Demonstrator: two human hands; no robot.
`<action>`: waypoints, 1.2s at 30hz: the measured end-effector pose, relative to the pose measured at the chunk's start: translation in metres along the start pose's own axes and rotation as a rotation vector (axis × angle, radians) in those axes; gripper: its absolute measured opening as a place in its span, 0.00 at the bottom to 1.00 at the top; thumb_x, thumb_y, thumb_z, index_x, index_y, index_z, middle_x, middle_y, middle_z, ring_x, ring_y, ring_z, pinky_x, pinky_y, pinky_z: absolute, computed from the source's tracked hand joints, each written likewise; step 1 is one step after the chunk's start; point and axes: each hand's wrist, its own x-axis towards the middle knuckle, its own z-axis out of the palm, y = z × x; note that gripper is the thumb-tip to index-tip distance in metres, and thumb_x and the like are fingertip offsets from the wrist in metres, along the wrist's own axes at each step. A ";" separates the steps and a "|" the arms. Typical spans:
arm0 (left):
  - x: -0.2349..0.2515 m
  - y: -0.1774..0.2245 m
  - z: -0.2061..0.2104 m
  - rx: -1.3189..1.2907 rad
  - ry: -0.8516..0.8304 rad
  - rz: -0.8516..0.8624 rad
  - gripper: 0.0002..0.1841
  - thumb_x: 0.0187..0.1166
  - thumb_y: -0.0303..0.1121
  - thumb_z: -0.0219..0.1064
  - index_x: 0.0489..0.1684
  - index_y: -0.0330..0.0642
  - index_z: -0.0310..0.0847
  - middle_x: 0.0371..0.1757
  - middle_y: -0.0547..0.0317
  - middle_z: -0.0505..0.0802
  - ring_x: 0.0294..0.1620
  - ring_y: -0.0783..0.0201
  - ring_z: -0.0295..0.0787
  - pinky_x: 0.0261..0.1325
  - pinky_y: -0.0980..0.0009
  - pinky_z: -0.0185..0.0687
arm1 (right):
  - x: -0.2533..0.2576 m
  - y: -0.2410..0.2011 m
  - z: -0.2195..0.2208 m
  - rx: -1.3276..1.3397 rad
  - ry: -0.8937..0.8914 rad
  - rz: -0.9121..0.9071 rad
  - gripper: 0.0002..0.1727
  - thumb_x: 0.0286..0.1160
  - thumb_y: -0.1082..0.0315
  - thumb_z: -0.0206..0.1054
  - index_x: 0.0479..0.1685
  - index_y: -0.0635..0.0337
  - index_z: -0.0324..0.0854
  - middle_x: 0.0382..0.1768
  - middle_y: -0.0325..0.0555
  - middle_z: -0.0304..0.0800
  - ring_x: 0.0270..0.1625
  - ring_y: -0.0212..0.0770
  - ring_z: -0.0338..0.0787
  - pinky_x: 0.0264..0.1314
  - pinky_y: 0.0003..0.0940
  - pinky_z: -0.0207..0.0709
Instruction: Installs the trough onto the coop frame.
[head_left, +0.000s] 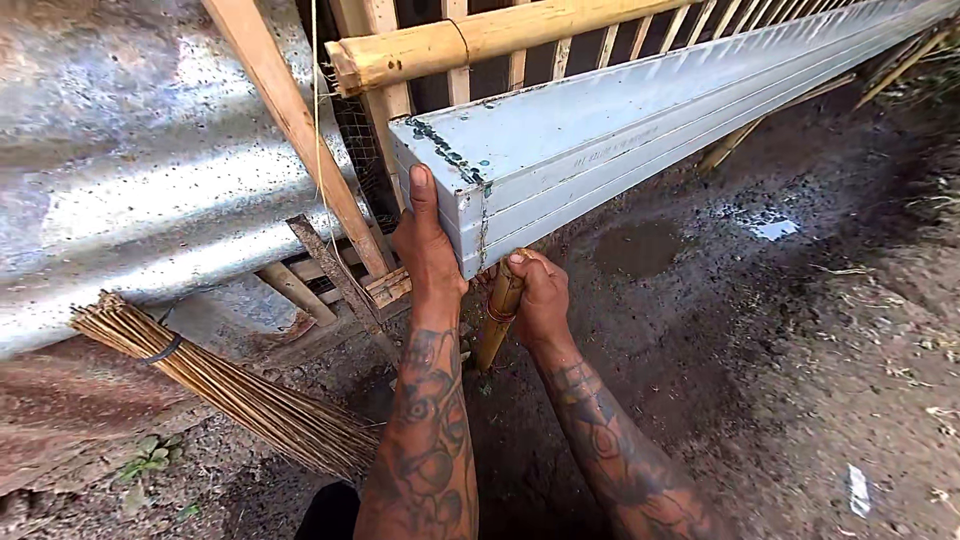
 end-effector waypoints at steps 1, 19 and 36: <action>-0.001 -0.001 -0.001 0.001 0.001 0.001 0.33 0.83 0.64 0.57 0.55 0.38 0.84 0.45 0.48 0.95 0.48 0.53 0.96 0.53 0.50 0.94 | -0.002 -0.002 0.002 -0.015 0.032 0.017 0.14 0.78 0.57 0.60 0.31 0.54 0.86 0.19 0.40 0.83 0.18 0.35 0.81 0.20 0.34 0.77; -0.029 -0.028 -0.036 0.316 0.068 -0.123 0.47 0.61 0.88 0.47 0.52 0.58 0.89 0.43 0.57 0.95 0.40 0.59 0.94 0.38 0.53 0.91 | -0.005 -0.025 0.015 0.135 0.299 0.212 0.33 0.61 0.71 0.71 0.69 0.55 0.61 0.42 0.51 0.81 0.34 0.45 0.86 0.32 0.45 0.83; 0.008 -0.041 -0.035 -0.080 0.253 -0.402 0.35 0.84 0.67 0.52 0.70 0.47 0.80 0.61 0.48 0.91 0.60 0.53 0.89 0.58 0.47 0.87 | -0.003 -0.028 0.010 -0.130 0.321 0.085 0.36 0.64 0.73 0.72 0.75 0.63 0.61 0.66 0.59 0.74 0.59 0.50 0.84 0.52 0.47 0.85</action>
